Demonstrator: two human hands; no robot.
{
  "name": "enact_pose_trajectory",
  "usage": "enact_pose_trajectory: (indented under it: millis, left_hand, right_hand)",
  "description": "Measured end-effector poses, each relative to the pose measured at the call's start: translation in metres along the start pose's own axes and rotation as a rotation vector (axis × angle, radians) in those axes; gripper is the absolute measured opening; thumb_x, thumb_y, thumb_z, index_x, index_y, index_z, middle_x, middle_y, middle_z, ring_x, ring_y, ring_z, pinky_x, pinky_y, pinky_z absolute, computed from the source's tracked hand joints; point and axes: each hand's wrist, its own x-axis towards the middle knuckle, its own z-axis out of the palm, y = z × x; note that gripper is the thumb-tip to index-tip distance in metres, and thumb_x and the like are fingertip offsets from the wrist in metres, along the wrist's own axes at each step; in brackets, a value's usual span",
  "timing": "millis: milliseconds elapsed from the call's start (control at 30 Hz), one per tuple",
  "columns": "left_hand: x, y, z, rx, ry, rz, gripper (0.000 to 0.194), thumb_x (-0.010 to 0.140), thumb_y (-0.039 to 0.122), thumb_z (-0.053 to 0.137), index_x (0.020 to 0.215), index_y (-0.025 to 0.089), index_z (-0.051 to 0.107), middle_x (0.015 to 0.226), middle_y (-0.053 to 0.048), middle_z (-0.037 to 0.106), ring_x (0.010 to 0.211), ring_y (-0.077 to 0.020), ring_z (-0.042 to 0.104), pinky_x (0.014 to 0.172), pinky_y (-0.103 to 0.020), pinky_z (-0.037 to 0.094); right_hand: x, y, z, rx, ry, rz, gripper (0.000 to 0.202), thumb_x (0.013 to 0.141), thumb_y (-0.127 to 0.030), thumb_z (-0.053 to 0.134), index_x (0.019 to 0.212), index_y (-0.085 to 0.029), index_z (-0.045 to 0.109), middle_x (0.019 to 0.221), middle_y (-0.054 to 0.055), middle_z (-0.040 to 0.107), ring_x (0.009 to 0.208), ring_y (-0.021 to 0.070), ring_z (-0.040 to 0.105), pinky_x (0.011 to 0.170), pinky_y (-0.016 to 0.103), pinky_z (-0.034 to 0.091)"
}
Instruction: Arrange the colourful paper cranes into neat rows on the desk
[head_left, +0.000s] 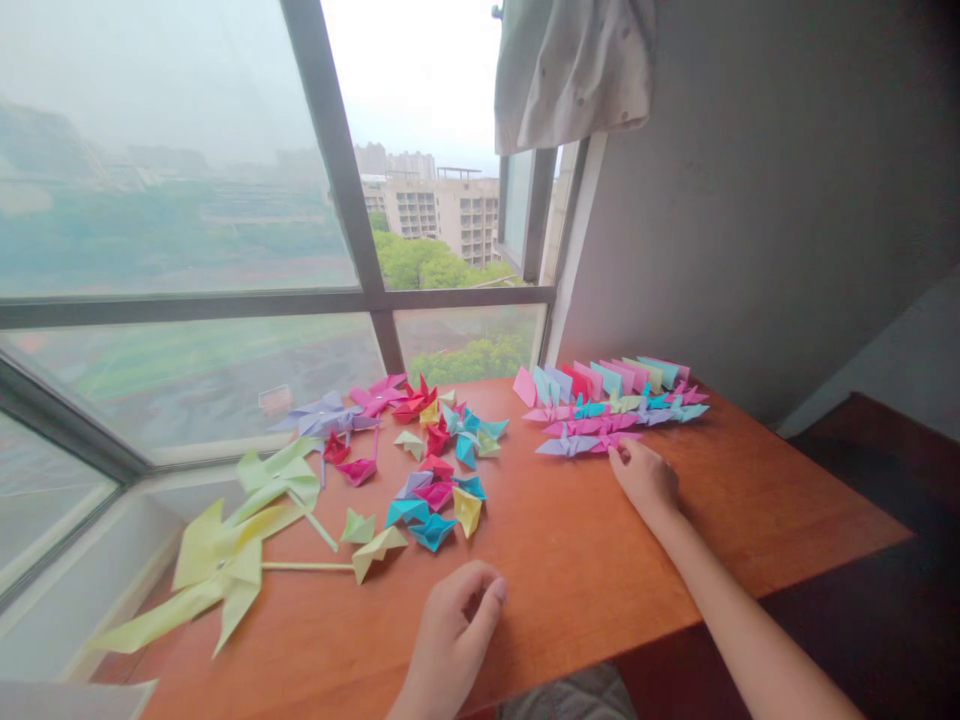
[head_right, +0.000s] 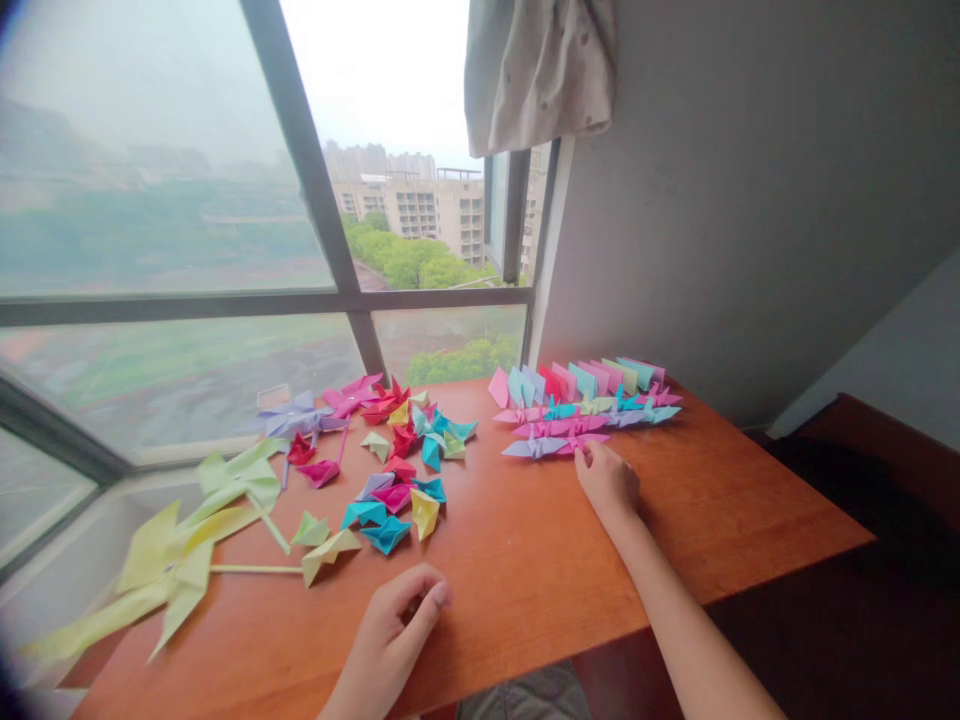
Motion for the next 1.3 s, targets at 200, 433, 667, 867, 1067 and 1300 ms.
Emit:
enact_pose_trajectory:
  millis: [200, 433, 667, 867, 1067, 1300]
  left_hand:
    - [0.0001, -0.0011, 0.0002, 0.013, 0.002, 0.008, 0.036, 0.093, 0.044, 0.051, 0.069, 0.017, 0.058, 0.064, 0.000, 0.052, 0.062, -0.0153, 0.048, 0.058, -0.022, 0.034]
    - [-0.0008, -0.0020, 0.0008, 0.022, -0.001, 0.012, 0.035, 0.093, 0.042, 0.052, 0.068, 0.017, 0.056, 0.064, 0.001, 0.050, 0.062, -0.0148, 0.047, 0.057, -0.022, 0.033]
    - [-0.0008, -0.0006, -0.0004, 0.051, -0.020, 0.001, 0.036, 0.094, 0.042, 0.049, 0.070, 0.018, 0.056, 0.065, 0.000, 0.050, 0.063, -0.0154, 0.047, 0.059, -0.024, 0.033]
    - [-0.0003, 0.0002, 0.0001, 0.057, -0.018, -0.002, 0.035, 0.094, 0.042, 0.049, 0.070, 0.017, 0.056, 0.065, 0.001, 0.050, 0.063, -0.0151, 0.047, 0.059, -0.024, 0.033]
    - [-0.0005, -0.0033, 0.0013, 0.056, -0.009, 0.008, 0.035, 0.094, 0.042, 0.048, 0.071, 0.017, 0.055, 0.065, 0.001, 0.049, 0.062, -0.0150, 0.047, 0.059, -0.024, 0.032]
    - [-0.0010, -0.0031, 0.0011, 0.062, -0.013, 0.006, 0.035, 0.094, 0.042, 0.048, 0.071, 0.017, 0.056, 0.066, 0.000, 0.050, 0.063, -0.0153, 0.048, 0.059, -0.024, 0.032]
  right_hand:
    - [0.0016, -0.0004, 0.0025, 0.025, 0.001, 0.006, 0.022, 0.092, -0.038, 0.053, 0.091, -0.024, 0.069, 0.089, 0.004, 0.072, 0.070, 0.0155, 0.061, 0.055, 0.026, 0.027]
    - [0.0015, -0.0021, 0.0008, 0.041, -0.012, 0.017, 0.022, 0.092, -0.040, 0.052, 0.091, -0.025, 0.069, 0.089, 0.003, 0.072, 0.070, 0.0160, 0.059, 0.055, 0.025, 0.026]
    - [0.0011, -0.0009, 0.0020, 0.065, -0.007, 0.006, 0.021, 0.091, -0.039, 0.053, 0.091, -0.025, 0.069, 0.088, 0.002, 0.071, 0.070, 0.0156, 0.058, 0.056, 0.026, 0.026]
    - [0.0014, 0.0004, 0.0021, 0.061, -0.007, 0.014, 0.020, 0.091, -0.038, 0.053, 0.091, -0.025, 0.068, 0.089, 0.002, 0.072, 0.070, 0.0155, 0.059, 0.055, 0.026, 0.024]
    - [0.0025, 0.0009, 0.0029, 0.049, -0.016, 0.011, 0.020, 0.091, -0.038, 0.053, 0.090, -0.025, 0.069, 0.088, 0.001, 0.071, 0.072, 0.0162, 0.060, 0.055, 0.027, 0.025]
    - [0.0016, 0.0019, 0.0034, 0.075, -0.009, -0.004, 0.022, 0.090, -0.040, 0.052, 0.093, -0.025, 0.069, 0.089, 0.002, 0.071, 0.071, 0.0171, 0.060, 0.055, 0.026, 0.027]
